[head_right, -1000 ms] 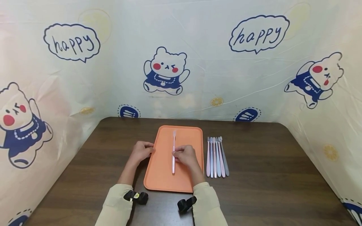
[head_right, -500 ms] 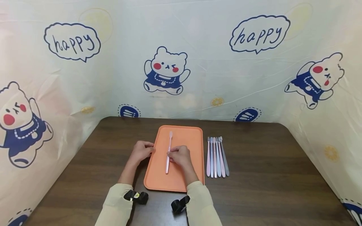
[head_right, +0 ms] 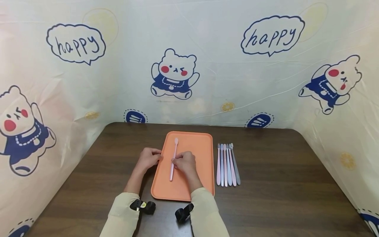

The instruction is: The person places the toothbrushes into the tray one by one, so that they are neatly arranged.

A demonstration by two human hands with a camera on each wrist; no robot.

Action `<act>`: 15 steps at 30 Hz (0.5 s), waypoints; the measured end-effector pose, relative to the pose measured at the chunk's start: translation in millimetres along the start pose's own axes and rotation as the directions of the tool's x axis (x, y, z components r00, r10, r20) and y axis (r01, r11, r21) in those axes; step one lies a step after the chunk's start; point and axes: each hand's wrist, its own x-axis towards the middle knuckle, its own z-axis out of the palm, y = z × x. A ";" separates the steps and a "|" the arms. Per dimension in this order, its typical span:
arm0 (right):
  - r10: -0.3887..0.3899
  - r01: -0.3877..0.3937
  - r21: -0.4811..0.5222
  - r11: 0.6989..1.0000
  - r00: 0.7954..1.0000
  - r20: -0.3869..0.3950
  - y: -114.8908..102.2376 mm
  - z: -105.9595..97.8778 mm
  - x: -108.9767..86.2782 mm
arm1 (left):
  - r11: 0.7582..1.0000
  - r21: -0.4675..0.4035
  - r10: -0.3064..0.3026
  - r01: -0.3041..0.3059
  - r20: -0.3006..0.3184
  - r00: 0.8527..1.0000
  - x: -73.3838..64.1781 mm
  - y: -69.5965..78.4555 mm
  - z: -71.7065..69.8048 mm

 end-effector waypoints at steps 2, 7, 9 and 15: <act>-0.008 0.008 -0.007 1.000 1.000 -0.002 -1.2 1.1 -0.1 | 1.000 0.001 0.005 -0.005 -0.003 1.000 0.0 0.2 0.0; -0.025 0.025 -0.018 1.000 1.000 -0.009 -4.8 4.5 -0.1 | 1.000 0.002 0.008 -0.008 -0.009 1.000 0.8 0.0 0.1; -0.022 0.022 -0.031 0.999 1.000 -0.019 -5.9 5.9 0.3 | 1.000 0.002 -0.001 0.001 -0.005 1.000 1.0 0.2 0.2; -0.009 0.007 -0.066 0.998 0.999 -0.043 -8.5 8.3 0.3 | 1.000 -0.002 -0.018 0.018 0.008 1.000 0.4 0.8 0.1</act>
